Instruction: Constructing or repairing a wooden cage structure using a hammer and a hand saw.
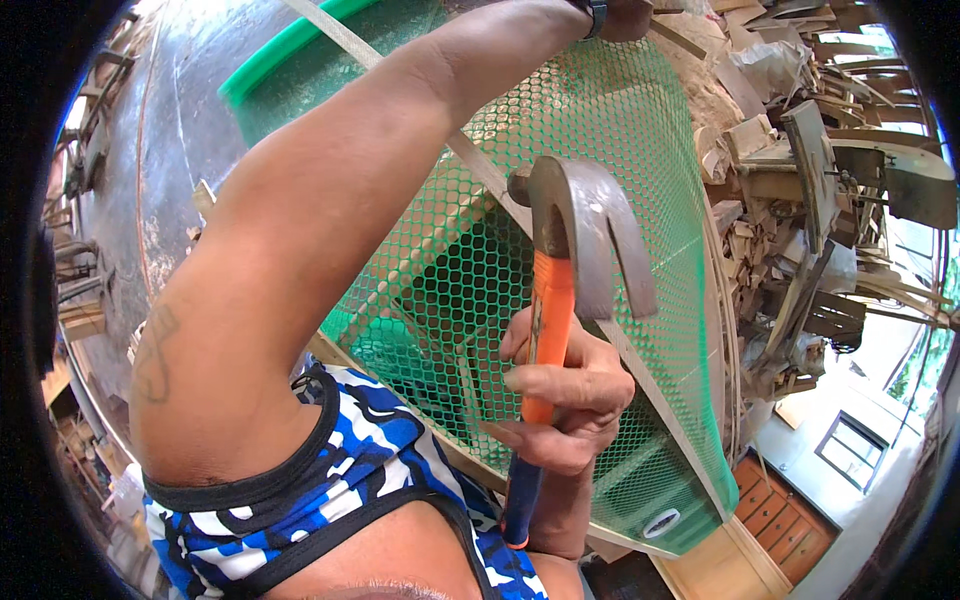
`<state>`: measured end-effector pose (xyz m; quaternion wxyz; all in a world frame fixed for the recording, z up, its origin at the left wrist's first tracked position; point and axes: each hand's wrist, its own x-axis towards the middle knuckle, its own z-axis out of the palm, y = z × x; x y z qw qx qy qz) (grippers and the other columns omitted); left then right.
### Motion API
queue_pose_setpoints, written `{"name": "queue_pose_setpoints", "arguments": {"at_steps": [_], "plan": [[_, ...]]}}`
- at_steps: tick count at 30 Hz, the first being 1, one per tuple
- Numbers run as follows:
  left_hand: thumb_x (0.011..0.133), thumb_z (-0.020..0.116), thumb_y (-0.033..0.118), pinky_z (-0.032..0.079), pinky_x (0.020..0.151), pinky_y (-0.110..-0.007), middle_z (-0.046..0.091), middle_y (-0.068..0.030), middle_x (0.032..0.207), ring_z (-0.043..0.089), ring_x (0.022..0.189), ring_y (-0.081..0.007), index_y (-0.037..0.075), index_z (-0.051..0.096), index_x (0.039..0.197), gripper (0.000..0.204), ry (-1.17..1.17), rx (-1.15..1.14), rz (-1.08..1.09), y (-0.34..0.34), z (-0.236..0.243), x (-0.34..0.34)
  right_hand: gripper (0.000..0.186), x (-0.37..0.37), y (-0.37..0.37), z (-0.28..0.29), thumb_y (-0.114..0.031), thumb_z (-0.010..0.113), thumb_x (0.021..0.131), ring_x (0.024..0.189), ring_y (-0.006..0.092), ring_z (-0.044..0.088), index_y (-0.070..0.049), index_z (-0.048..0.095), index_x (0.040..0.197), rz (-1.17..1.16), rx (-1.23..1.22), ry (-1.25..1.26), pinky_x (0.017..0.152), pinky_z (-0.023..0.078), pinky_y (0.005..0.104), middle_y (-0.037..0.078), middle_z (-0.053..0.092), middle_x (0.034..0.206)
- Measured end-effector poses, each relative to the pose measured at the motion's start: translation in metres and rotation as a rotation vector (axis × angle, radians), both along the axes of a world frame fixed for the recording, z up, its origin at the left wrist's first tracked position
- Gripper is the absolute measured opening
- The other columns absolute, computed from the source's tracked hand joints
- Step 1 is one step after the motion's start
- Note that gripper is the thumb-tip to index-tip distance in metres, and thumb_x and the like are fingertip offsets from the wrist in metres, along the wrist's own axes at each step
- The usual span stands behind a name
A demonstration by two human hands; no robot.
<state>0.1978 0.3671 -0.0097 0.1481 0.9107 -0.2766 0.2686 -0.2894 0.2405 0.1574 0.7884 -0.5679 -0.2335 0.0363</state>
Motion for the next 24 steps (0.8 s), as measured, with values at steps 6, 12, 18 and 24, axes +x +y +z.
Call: {"name": "queue_pose_setpoints", "arguments": {"at_steps": [6,12,18,24], "plan": [[0.097,0.035,0.034,0.042,0.091,-0.056,0.06,-0.0227,0.109,0.058,0.098,-0.0393,0.014,0.059,0.096,0.031,0.091,-0.042,-0.09,-0.025,0.007,-0.024,0.052,-0.008,-0.004,0.002,-0.002,0.079,0.051,0.076,0.0254,0.059,-0.005,0.076,0.103,-0.118,-0.072,0.015,0.067,0.046,0.0341,0.019,0.064,0.091],[0.098,0.033,0.036,0.042,0.09,-0.06,0.06,-0.0231,0.11,0.059,0.102,-0.041,0.014,0.057,0.096,0.032,0.149,-0.037,-0.087,-0.044,0.001,-0.025,0.085,-0.009,-0.015,0.004,0.003,0.07,0.053,0.077,0.0235,0.053,-0.023,0.063,0.133,0.051,-0.057,-0.066,0.06,0.04,0.0309,0.016,0.057,0.086],[0.098,0.035,0.033,0.044,0.089,-0.061,0.061,-0.025,0.112,0.06,0.103,-0.0426,0.01,0.059,0.103,0.034,-0.065,0.327,0.043,-0.003,-0.013,-0.007,0.057,-0.001,0.004,0.0,0.001,0.071,0.052,0.07,0.0211,0.058,0.005,0.071,0.108,-0.034,-0.158,-0.012,0.064,0.046,0.0309,0.018,0.065,0.083],[0.098,0.038,0.032,0.048,0.088,-0.06,0.064,-0.0214,0.112,0.064,0.096,-0.0414,0.01,0.062,0.103,0.033,-0.039,0.051,-0.045,0.0,0.004,-0.022,0.049,-0.008,0.012,0.009,0.001,0.072,0.053,0.071,0.022,0.06,0.002,0.073,0.101,-0.116,-0.059,0.113,0.064,0.047,0.0307,0.016,0.064,0.08]]}}
